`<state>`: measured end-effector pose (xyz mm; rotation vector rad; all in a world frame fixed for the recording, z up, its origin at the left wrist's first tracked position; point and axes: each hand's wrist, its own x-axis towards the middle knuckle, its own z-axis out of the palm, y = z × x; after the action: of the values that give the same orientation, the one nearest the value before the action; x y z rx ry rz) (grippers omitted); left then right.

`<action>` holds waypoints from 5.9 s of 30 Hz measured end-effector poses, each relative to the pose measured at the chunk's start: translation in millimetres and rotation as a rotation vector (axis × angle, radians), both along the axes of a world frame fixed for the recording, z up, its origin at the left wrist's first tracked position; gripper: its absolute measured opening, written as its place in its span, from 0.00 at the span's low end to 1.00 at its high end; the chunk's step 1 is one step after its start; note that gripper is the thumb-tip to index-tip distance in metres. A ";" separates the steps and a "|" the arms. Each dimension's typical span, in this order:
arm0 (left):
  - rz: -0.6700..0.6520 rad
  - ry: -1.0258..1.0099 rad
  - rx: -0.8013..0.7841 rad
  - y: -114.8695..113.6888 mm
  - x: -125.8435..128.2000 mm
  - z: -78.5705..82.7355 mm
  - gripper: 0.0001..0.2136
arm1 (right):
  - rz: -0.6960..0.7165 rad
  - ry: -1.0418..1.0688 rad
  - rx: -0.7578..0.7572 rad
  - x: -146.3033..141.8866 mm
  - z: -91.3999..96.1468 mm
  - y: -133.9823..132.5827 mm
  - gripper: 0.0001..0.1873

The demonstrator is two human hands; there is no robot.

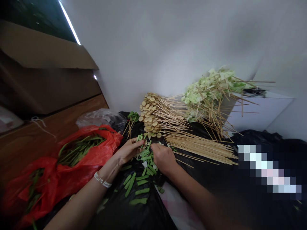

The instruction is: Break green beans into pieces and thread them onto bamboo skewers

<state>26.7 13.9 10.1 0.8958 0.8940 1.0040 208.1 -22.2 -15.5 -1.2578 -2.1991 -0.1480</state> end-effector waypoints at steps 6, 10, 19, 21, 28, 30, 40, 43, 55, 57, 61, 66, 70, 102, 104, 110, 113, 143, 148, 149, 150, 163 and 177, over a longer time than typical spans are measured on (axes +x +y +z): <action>0.011 0.017 0.012 -7.1 10.7 -9.6 0.16 | 0.016 -0.023 -0.004 -4.0 -0.9 -2.1 0.12; -0.018 -0.003 0.002 -2.1 3.0 -4.1 0.17 | 0.008 -0.017 -0.001 0.4 0.7 0.3 0.12; 0.013 0.017 0.041 3.0 1.3 -10.7 0.15 | -0.014 -0.023 -0.004 0.7 0.1 0.9 0.12; 0.006 0.008 0.042 1.3 4.5 -12.7 0.15 | -0.009 -0.022 -0.001 -0.3 0.2 0.3 0.12; 0.073 -0.031 0.002 6.3 -3.1 -3.9 0.14 | -0.019 -0.020 -0.006 2.9 0.5 2.5 0.12; 0.088 -0.046 -0.009 7.0 -4.5 -2.7 0.13 | -0.026 -0.020 -0.012 3.3 0.5 2.7 0.13; 0.049 -0.056 -0.056 6.4 -3.1 -7.2 0.10 | 0.009 0.052 -0.077 1.5 -2.2 3.9 0.12; 0.000 -0.055 -0.036 4.7 0.0 -11.2 0.11 | 0.032 0.065 -0.084 0.1 -0.4 2.8 0.12; 0.125 -0.120 -0.032 12.5 -6.7 -9.8 0.13 | -0.037 0.008 -0.070 3.2 2.7 2.0 0.13; 0.134 -0.132 -0.037 12.8 -6.0 -10.8 0.12 | -0.047 -0.020 -0.059 3.3 3.1 1.3 0.13; 0.146 -0.135 -0.024 10.2 -1.3 -13.1 0.14 | -0.062 -0.060 -0.033 2.4 3.5 0.2 0.13; 0.112 -0.091 -0.014 7.1 2.9 -14.2 0.15 | -0.021 0.001 -0.058 1.0 2.4 1.2 0.13; 0.121 -0.012 0.025 7.9 2.1 -13.0 0.17 | -0.033 0.030 -0.057 4.0 4.1 3.1 0.13; 0.242 0.189 0.271 21.7 -14.7 -17.3 0.19 | -0.105 0.072 -0.039 10.8 6.5 7.4 0.13; 0.229 0.103 0.224 21.0 -13.7 -15.7 0.19 | -0.108 0.054 -0.049 9.4 6.3 6.2 0.13; 0.212 0.028 0.169 17.9 -11.8 -13.9 0.18 | -0.097 0.000 -0.091 6.5 7.0 3.3 0.14; 0.204 0.022 0.171 16.5 -11.1 -12.9 0.19 | -0.094 -0.013 -0.102 6.4 7.1 3.4 0.14; 0.211 -0.057 0.066 18.2 -14.3 -9.5 0.12 | -0.100 -0.036 -0.117 6.4 7.5 3.2 0.14; 0.177 -0.067 0.031 18.8 -15.5 -10.4 0.11 | -0.087 -0.025 -0.096 6.2 6.2 3.0 0.14; 0.175 -0.066 0.029 18.6 -15.7 -10.2 0.11 | -0.086 -0.021 -0.095 6.1 6.2 2.7 0.14; 0.173 -0.065 0.027 18.2 -15.9 -9.8 0.11 | -0.086 -0.019 -0.097 6.0 6.2 2.3 0.14; 0.139 -0.069 -0.067 17.5 -17.0 -10.2 0.09 | -0.078 -0.044 -0.100 5.3 7.7 1.5 0.12; 0.106 0.046 0.034 18.0 -17.0 -11.3 0.17 | -0.055 -0.004 -0.128 5.6 4.6 5.1 0.13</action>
<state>9.7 31.9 -1.2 0.9106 0.9741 1.0964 213.8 -17.1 -10.9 -1.3893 -2.2078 -0.0314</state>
